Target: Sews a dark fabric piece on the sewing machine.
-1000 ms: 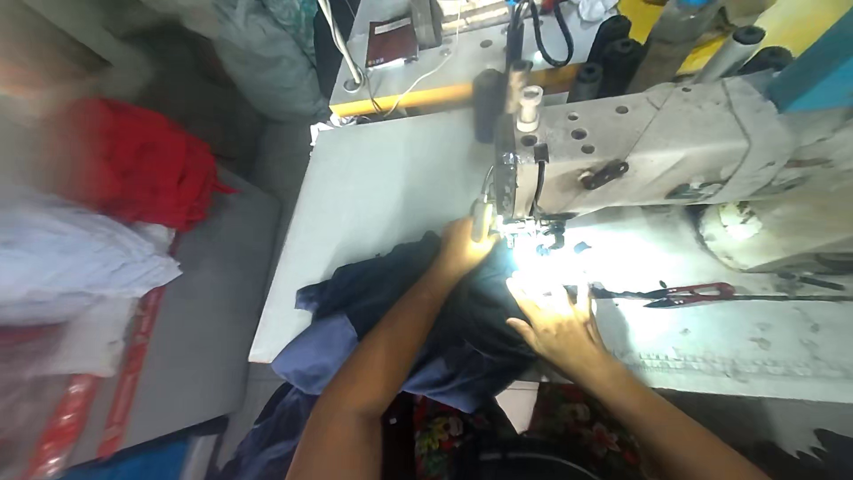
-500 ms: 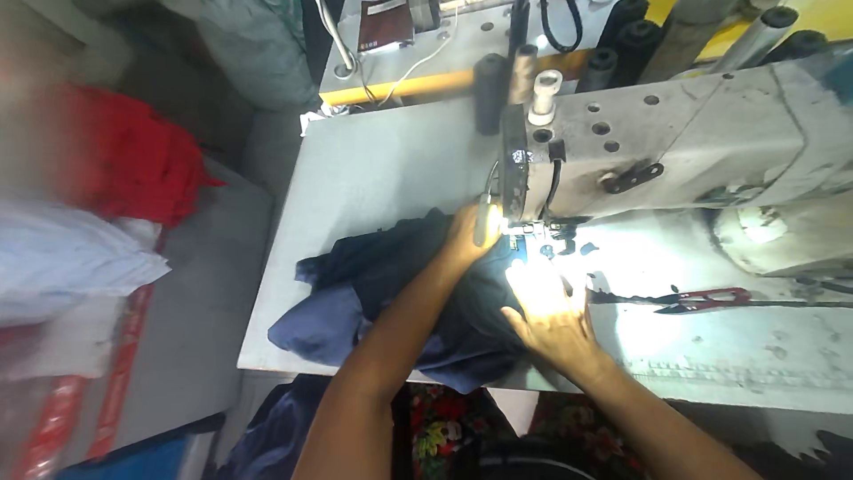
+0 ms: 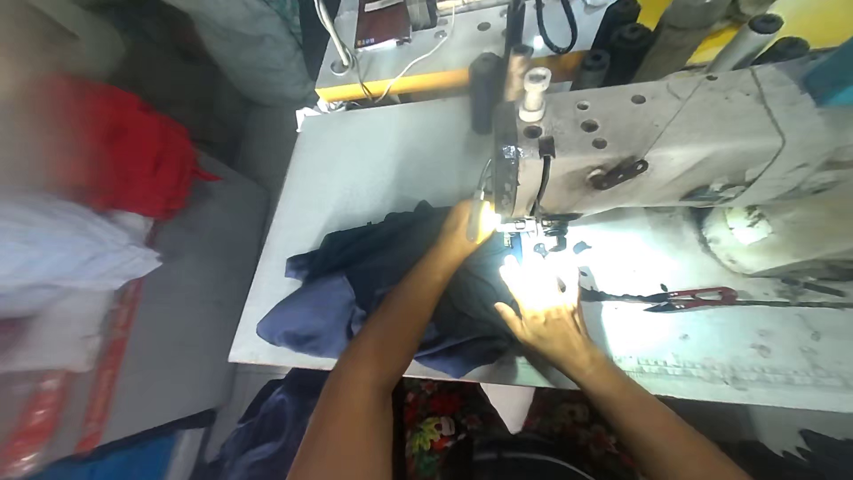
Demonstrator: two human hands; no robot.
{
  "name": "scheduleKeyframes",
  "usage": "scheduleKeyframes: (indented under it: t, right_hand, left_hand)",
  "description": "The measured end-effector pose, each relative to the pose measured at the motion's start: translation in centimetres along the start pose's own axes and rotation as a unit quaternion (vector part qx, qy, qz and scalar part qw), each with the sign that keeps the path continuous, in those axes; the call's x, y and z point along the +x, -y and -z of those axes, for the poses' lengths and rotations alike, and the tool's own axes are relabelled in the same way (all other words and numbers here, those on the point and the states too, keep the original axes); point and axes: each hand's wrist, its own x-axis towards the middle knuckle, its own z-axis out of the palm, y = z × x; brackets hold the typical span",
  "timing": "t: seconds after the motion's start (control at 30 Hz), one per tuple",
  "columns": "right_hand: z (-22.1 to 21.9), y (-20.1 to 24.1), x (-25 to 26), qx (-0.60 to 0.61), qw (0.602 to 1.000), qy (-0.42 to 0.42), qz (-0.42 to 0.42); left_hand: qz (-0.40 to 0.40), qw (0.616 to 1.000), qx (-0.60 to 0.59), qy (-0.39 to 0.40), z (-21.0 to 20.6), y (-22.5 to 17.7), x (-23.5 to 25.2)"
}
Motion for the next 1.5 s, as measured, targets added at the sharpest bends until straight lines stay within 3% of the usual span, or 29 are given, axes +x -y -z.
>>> scheduleKeyframes:
  t: [0.77,1.0,1.1,1.17,1.23,1.3,1.5]
  right_hand:
    - [0.1,0.2,0.1,-0.01,1.0,0.012,-0.017]
    - [0.2,0.4,0.0,-0.017,0.999,0.01,-0.028]
    - [0.4,0.3,0.1,-0.021,1.0,0.01,-0.021]
    - [0.6,0.5,0.2,-0.026,0.999,0.015,-0.02]
    - [0.9,0.7,0.2,-0.032,0.999,0.023,-0.025]
    - [1.0,0.8,0.3,-0.038,0.999,0.021,-0.026]
    - [0.7,0.5,0.2,-0.043,0.999,0.008,-0.023]
  left_hand:
    - [0.041,0.998,-0.039,0.027,1.2,-1.4,0.4]
    - [-0.036,0.994,-0.065,-0.085,1.7,-1.0,-0.4]
    - [-0.007,0.998,-0.054,-0.045,3.5,-2.9,-3.4]
    - [-0.057,0.998,-0.03,-0.012,3.1,-3.0,-5.1]
    - [-0.113,0.99,-0.081,0.024,1.9,-1.7,-6.0]
    - [-0.124,0.986,-0.099,0.042,1.4,-0.7,-6.2]
    - [-0.179,0.982,-0.05,-0.017,0.4,-0.3,-6.8]
